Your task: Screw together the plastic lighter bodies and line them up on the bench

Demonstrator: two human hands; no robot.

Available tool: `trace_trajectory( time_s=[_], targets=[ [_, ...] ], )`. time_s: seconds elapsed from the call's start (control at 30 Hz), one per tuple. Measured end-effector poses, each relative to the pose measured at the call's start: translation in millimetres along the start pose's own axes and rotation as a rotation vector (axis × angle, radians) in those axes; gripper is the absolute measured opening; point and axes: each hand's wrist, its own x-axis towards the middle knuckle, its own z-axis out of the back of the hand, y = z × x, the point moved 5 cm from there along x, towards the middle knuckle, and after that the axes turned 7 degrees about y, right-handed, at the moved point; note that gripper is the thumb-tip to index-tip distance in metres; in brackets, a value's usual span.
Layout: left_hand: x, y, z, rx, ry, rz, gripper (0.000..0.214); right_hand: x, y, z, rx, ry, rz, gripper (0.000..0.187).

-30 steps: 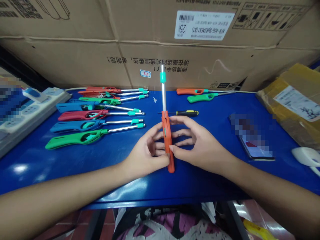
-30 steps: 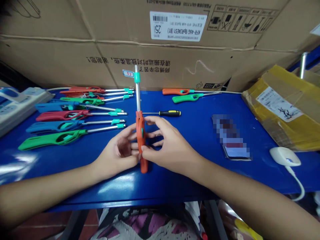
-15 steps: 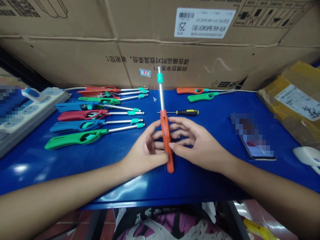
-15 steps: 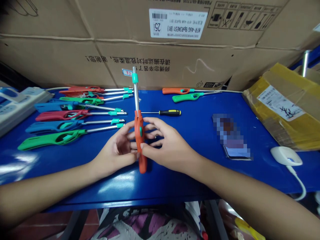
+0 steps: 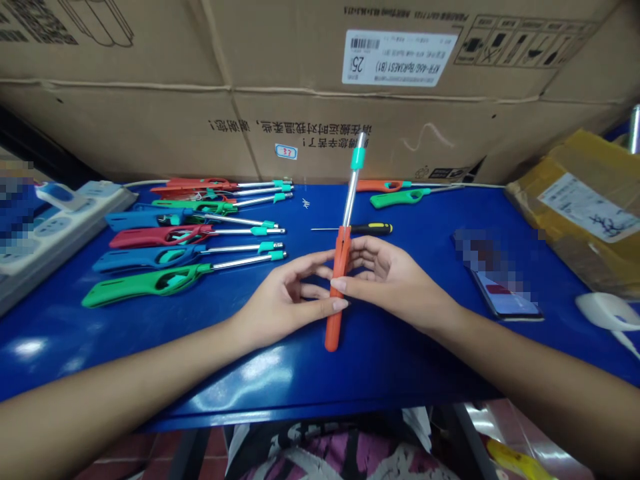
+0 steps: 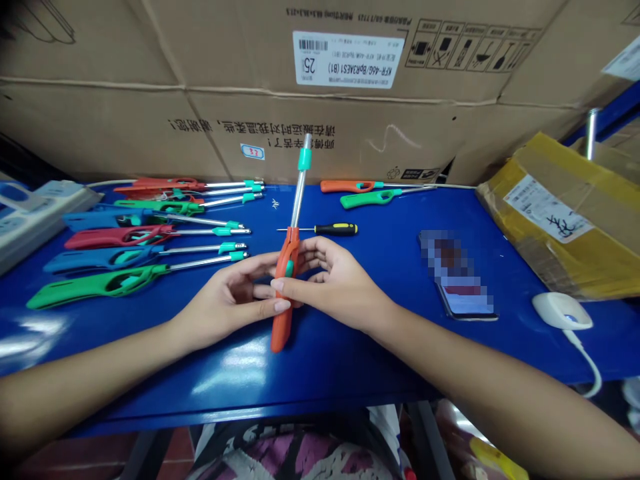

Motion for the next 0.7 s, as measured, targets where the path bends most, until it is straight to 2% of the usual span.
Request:
trace_trajectory(
  time_s=[0.17,0.3,0.7],
  targets=[
    [0.4,0.0,1.4,0.006,-0.031,-0.036,0.059,0.0,-2.9,1.3,0.06,-0.032,-0.018,0.05],
    [1.4,-1.9,0.3,-0.012,-0.033,-0.051,0.049,0.3,-7.2,1.5,0.122,-0.003,-0.079,0.048],
    [1.0,2.4,0.5,-0.074,-0.016,0.096,0.043,1.9,-9.7,1.8,0.18,0.031,-0.174,0.05]
  ],
)
